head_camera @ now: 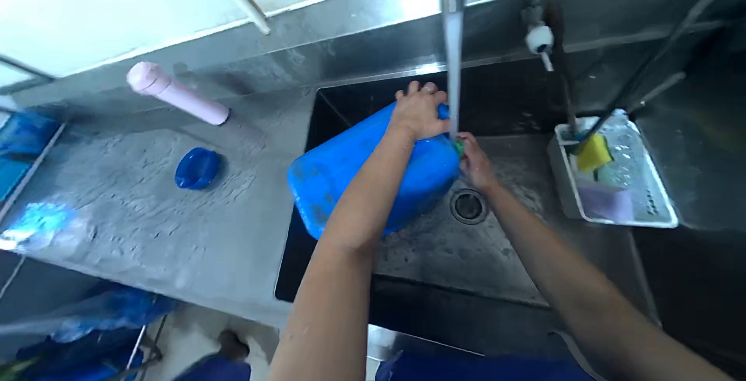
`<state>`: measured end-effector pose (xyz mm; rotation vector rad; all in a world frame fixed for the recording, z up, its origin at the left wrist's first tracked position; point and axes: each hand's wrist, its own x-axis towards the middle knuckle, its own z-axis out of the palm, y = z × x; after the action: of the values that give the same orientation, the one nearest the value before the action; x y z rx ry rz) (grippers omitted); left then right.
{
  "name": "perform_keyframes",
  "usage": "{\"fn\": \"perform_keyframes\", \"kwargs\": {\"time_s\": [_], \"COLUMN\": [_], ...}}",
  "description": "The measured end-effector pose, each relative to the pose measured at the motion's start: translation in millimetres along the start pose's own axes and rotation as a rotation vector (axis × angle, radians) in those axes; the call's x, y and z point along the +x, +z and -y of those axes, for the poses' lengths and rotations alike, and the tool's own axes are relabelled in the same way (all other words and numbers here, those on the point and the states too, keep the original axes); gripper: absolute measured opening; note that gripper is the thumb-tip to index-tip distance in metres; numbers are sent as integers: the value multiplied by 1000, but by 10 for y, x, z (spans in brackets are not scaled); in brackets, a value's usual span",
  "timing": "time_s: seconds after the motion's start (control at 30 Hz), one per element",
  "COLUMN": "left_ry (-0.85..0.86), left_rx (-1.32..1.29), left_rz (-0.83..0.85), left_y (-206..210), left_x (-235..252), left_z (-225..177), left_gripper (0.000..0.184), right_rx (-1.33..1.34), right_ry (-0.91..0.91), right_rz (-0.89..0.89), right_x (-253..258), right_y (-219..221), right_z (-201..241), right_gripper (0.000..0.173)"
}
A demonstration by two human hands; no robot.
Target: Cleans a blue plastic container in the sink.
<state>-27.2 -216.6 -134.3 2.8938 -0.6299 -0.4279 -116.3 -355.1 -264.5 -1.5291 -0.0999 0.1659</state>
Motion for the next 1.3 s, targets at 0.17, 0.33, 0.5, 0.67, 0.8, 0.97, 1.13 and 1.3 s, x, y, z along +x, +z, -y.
{"fn": "perform_keyframes", "kwargs": {"time_s": [0.17, 0.33, 0.5, 0.67, 0.8, 0.97, 1.13, 1.3], "left_ry": [56, 463, -28, -372, 2, -66, -151, -284], "left_rx": [21, 167, -22, -180, -121, -83, -75, -163], "left_rz": [-110, 80, 25, -261, -39, -200, -35, 21], "left_y": [232, 241, 127, 149, 174, 237, 108, 34], "left_x": [-292, -461, -479, -621, -745, -490, -450, -613], "left_z": [-177, -327, 34, 331, -526, -114, -424, -27], "left_gripper": [51, 49, 60, 61, 72, 56, 59, 61], "right_rx": [-248, -257, -510, -346, -396, -196, -416, -348], "right_ry": [117, 400, 368, 269, 295, 313, 234, 370], "right_rz": [-31, 150, 199, 22, 22, 276, -336, -115], "right_x": [-186, -194, 422, 501, 685, 427, 717, 531], "right_y": [-48, -226, -63, 227, 217, 355, -825, -937], "right_z": [136, 314, 795, 1647, 1752, 1996, 1467, 1298], "right_gripper": [44, 40, 38, 24, 62, 43, 56, 52]}}
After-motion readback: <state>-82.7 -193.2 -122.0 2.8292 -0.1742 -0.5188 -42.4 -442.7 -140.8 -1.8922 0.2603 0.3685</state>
